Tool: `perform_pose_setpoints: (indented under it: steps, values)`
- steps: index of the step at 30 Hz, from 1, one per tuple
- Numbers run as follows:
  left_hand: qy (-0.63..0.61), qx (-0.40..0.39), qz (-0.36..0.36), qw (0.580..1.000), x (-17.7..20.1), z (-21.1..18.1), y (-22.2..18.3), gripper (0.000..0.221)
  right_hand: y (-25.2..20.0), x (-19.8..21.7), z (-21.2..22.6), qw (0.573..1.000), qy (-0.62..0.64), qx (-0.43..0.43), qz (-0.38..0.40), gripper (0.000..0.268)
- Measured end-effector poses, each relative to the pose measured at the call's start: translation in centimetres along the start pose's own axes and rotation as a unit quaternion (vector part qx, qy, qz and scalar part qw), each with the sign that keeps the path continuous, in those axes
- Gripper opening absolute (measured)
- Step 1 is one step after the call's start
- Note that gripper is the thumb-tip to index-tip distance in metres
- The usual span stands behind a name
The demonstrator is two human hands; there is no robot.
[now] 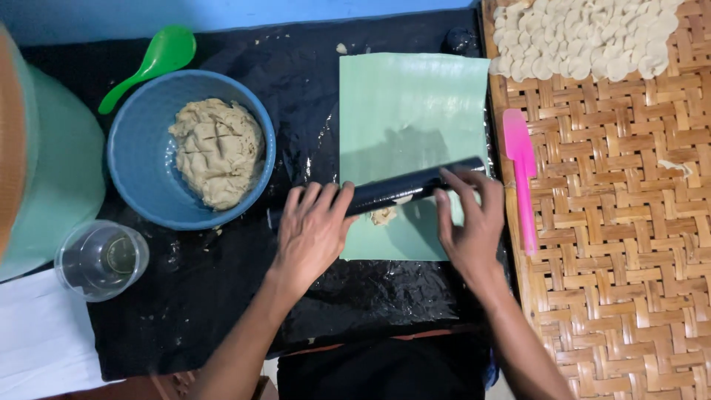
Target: Flattening and shaping small pieces of dough using a rolling pin and spatula.
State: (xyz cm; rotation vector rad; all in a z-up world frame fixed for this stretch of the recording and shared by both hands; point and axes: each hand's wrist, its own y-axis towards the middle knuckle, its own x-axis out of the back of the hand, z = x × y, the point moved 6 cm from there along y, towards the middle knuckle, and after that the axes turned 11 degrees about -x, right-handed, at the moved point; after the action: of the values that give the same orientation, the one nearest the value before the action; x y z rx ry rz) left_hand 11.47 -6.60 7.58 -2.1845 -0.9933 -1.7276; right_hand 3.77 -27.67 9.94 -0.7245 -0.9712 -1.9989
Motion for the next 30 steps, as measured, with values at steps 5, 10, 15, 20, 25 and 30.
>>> perform_pose_setpoints:
  steps: [5,10,15,20,25,30]
  values:
    - [0.038,-0.023,0.007,0.999,-0.9,0.0,0.8,0.051,2.2,-2.6,-1.2,0.987,-0.069,0.088,0.114,0.035]
    - [0.063,-0.011,-0.013,0.998,-1.4,0.5,0.6,0.053,2.0,-4.1,-2.0,0.971,-0.080,0.091,0.207,0.048]
    - [0.037,0.013,-0.046,0.998,-3.4,0.1,-0.4,0.061,0.5,-5.4,-2.9,0.969,-0.098,0.099,0.203,0.057]
    - [0.022,0.031,-0.023,0.999,-4.1,0.6,0.7,0.067,1.2,-6.2,-3.2,0.966,-0.135,0.097,0.199,0.060]
    - [-0.002,0.052,-0.010,0.999,-4.4,3.1,4.0,0.072,4.1,-8.2,-4.0,0.959,-0.154,0.085,0.221,0.060]
    - [0.020,0.043,0.005,0.999,-4.0,4.9,5.9,0.071,6.6,-8.1,-2.7,0.967,-0.148,0.072,0.193,0.054]
